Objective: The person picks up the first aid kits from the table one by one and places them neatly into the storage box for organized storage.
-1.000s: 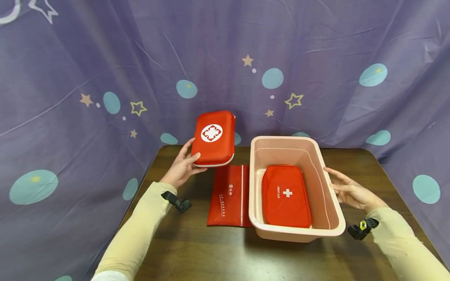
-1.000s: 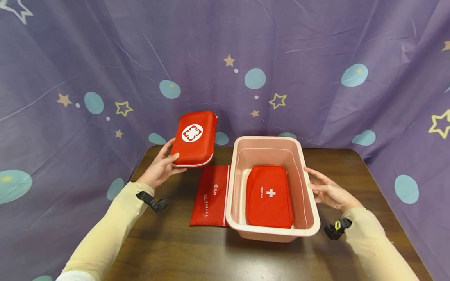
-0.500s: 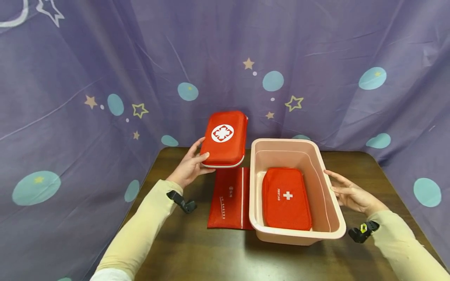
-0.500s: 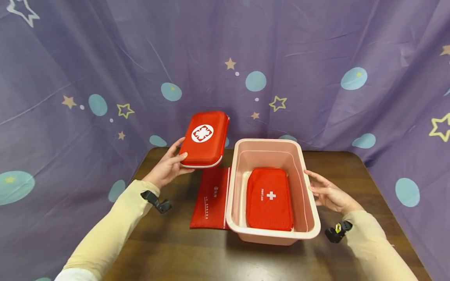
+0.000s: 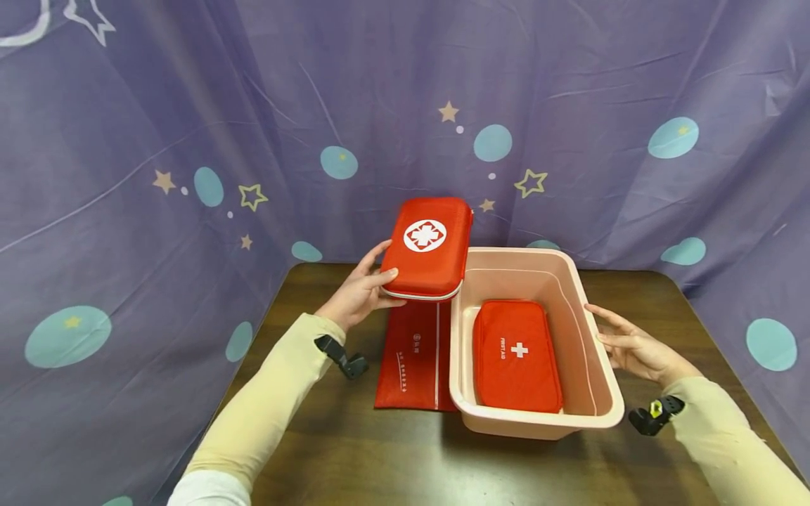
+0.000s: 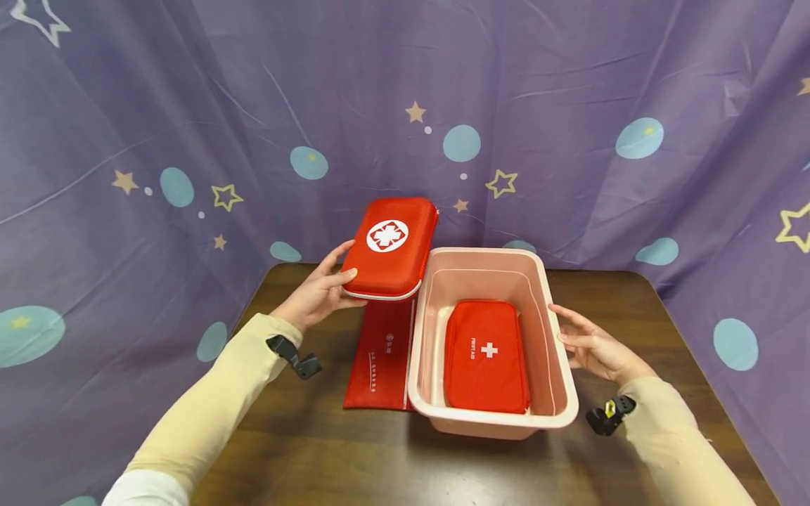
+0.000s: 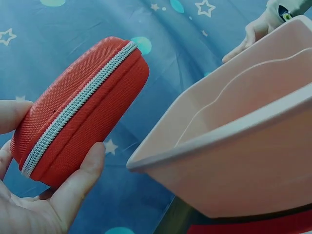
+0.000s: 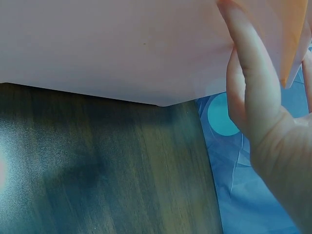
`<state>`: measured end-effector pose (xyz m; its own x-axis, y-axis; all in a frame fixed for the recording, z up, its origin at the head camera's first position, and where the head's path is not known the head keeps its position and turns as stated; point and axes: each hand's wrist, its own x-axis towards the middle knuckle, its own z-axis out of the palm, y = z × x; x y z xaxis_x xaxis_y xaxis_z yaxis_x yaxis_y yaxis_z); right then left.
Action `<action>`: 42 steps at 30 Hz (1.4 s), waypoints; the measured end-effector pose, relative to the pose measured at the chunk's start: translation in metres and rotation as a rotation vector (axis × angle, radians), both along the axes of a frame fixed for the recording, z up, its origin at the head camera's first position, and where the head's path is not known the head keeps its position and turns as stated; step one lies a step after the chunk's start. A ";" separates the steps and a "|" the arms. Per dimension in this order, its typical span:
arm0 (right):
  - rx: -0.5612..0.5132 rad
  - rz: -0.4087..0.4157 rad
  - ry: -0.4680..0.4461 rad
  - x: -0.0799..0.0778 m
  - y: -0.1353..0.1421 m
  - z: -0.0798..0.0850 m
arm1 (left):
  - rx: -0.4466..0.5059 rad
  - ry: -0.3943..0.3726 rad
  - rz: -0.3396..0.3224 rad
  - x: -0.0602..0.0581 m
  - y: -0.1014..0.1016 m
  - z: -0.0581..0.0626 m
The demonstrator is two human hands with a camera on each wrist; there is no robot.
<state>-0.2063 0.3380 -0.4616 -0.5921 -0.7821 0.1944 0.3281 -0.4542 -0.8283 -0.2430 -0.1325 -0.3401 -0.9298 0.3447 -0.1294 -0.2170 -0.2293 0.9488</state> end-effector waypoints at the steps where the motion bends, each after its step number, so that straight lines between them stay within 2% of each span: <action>1: 0.003 -0.003 0.001 0.000 0.000 0.000 | 0.002 -0.001 -0.006 0.000 0.002 0.001; 6: 0.014 -0.005 -0.006 0.000 0.001 0.000 | -0.005 -0.012 -0.027 0.001 0.013 0.004; 15: -0.054 0.068 -0.030 -0.005 0.003 0.000 | -0.033 -0.032 -0.059 0.000 0.030 0.004; 23: 0.061 0.066 -0.008 -0.008 0.006 0.010 | -0.051 -0.048 -0.069 0.001 0.044 0.005; 31: 0.110 0.053 -0.007 -0.008 0.007 0.017 | -0.083 -0.088 -0.079 0.003 0.059 0.006; 42: 0.077 0.073 -0.007 -0.008 0.007 0.014 | -0.224 -0.164 -0.125 -0.001 0.078 0.013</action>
<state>-0.2144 0.3446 -0.4472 -0.5344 -0.8355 0.1276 0.3641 -0.3639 -0.8573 -0.2436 -0.0548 -0.3276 -0.8421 0.4014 -0.3601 -0.3850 0.0200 0.9227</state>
